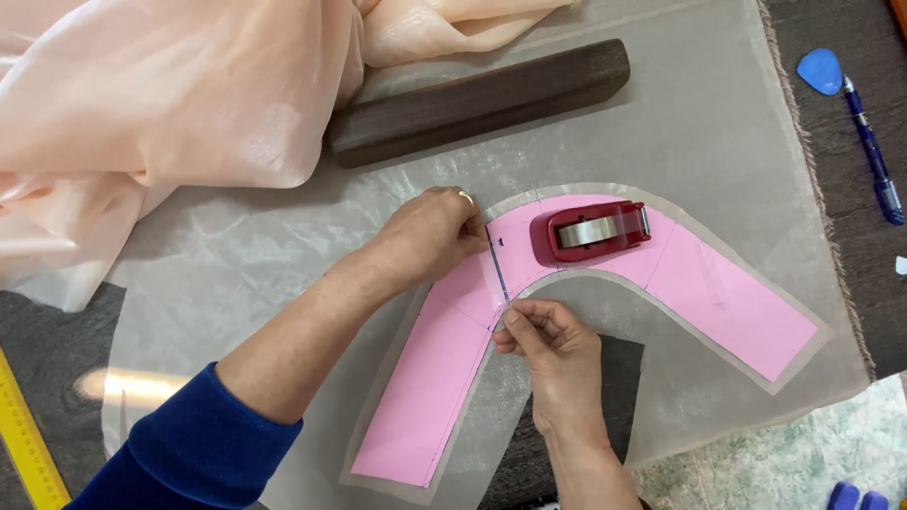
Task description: The person uses tweezers to pin a pink paper pattern onto a large piece of translucent fabric laid out on the floor. They carefully align the pattern edges and secure them with pins, occasionally adjusting the position of the pattern and the tape dispenser nearby.
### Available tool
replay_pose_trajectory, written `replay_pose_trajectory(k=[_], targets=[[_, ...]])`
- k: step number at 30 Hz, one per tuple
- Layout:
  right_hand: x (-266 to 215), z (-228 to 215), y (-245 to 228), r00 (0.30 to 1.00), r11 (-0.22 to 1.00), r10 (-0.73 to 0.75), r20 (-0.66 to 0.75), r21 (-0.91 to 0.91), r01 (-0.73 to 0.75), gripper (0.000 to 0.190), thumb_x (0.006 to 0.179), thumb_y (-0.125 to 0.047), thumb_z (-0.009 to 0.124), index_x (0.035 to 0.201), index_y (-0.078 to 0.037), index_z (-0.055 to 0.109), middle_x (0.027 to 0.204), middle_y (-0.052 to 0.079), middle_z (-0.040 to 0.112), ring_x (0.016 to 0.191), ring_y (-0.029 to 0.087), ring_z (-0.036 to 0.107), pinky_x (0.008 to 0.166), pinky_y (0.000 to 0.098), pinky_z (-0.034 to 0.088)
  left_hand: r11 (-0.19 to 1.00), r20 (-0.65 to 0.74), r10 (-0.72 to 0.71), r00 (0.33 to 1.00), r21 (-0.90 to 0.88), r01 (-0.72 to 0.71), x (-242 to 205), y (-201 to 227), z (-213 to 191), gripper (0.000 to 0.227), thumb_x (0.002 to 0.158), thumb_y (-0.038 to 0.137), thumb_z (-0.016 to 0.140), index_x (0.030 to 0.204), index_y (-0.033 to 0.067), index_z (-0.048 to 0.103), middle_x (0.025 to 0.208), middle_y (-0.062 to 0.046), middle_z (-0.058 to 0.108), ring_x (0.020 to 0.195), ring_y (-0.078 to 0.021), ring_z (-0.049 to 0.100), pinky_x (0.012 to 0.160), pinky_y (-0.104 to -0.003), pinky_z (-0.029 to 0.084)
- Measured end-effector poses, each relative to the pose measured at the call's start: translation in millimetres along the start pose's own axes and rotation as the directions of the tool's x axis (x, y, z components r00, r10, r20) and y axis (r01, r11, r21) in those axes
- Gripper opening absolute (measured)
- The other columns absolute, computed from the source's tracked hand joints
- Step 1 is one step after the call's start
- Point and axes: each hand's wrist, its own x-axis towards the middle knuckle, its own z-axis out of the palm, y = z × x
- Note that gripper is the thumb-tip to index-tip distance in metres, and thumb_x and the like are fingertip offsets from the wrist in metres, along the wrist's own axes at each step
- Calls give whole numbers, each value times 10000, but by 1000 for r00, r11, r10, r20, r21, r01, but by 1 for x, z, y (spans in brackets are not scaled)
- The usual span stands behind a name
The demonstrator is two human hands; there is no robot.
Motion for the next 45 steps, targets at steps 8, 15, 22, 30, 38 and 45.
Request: replay_pose_trajectory(k=[8, 15, 22, 30, 38, 45], targets=[[9, 10, -3, 991, 994, -110, -79, -31, 108, 256, 812, 45, 699, 1019, 41, 548, 741, 152, 655, 586, 190, 683, 522, 268, 582, 993, -54, 20, 998, 114, -13, 14, -1, 2, 72, 769, 131, 735, 768, 60, 719, 764, -114, 642, 841, -296, 652, 706, -390, 563], [11, 10, -1, 987, 985, -139, -81, -113, 129, 207, 821, 44, 692, 927, 18, 516, 723, 125, 640, 558, 148, 662, 506, 218, 554, 989, -101, 52, 993, 140, -37, 17, -1, 9, 69, 746, 137, 760, 756, 77, 727, 752, -111, 640, 837, -289, 646, 706, -395, 562], [12, 7, -1, 988, 979, -114, -101, -183, 94, 226, 812, 12, 722, 879, -14, 507, 704, 124, 639, 514, 128, 625, 484, 215, 527, 992, -110, 42, 993, 121, -28, 14, 1, 7, 60, 733, 126, 764, 723, 85, 722, 726, -99, 633, 825, -272, 645, 696, -379, 562], [5, 13, -3, 990, 972, -96, -103, -226, 71, 221, 799, -13, 742, 829, -40, 525, 680, 103, 651, 502, 113, 625, 470, 211, 527, 996, -102, 12, 995, 84, -3, 6, -3, 5, 74, 733, 112, 769, 719, 65, 713, 722, -108, 637, 816, -274, 648, 691, -377, 565], [9, 13, -2, 989, 992, -61, -134, -119, 45, 235, 809, -20, 760, 789, -80, 533, 643, 65, 631, 482, 119, 576, 484, 229, 513, 983, -37, -98, 995, 150, 102, 12, -2, 12, 46, 808, 215, 683, 808, 175, 705, 928, -54, 657, 982, -273, 567, 747, -414, 500], [15, 13, 0, 984, 984, -111, -141, -155, 89, 252, 806, -55, 774, 779, -91, 525, 620, 47, 620, 445, 106, 547, 467, 225, 484, 964, -85, -83, 993, 246, 101, 16, 3, 16, 91, 813, 231, 691, 852, 156, 722, 963, -63, 653, 1013, -277, 563, 896, -427, 460]])
